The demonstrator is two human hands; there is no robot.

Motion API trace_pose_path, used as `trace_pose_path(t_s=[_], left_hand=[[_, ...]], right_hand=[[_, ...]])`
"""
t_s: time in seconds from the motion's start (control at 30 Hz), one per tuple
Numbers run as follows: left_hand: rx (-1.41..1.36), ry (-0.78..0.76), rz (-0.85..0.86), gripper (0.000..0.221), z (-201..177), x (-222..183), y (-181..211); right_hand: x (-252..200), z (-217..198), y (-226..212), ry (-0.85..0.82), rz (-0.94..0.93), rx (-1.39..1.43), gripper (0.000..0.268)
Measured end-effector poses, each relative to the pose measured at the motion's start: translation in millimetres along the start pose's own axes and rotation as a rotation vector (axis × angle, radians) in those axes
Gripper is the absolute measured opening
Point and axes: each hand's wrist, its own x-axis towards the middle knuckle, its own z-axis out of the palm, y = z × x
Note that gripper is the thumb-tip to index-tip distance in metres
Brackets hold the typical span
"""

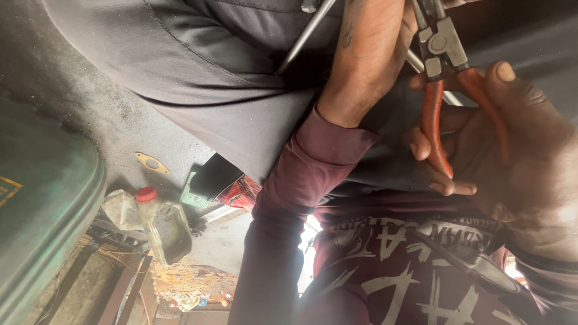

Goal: The person uses pliers to remove a small metal ring from a gear and then uses the pliers to install a ring onto a different metal shaft.

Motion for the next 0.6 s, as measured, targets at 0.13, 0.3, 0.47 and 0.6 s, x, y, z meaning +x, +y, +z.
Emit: trace_pose_path(t_s=[0.13,0.3,0.47,0.6], left_hand=[[-0.066,0.004,-0.025,0.018,-3,-5,2],[-0.148,0.012,-0.048,0.020,-9,-4,4],[-0.229,0.022,-0.077,0.023,36,27,70],[-0.294,0.021,-0.093,0.025,75,54,135]], right_hand=[[2,-4,2,-0.132,-0.003,0.047,0.077],[2,-1,0,-0.095,0.035,0.060,0.077],[0,0,0,-0.075,0.057,0.026,0.076],[-2,3,1,-0.081,0.034,0.012,0.076]])
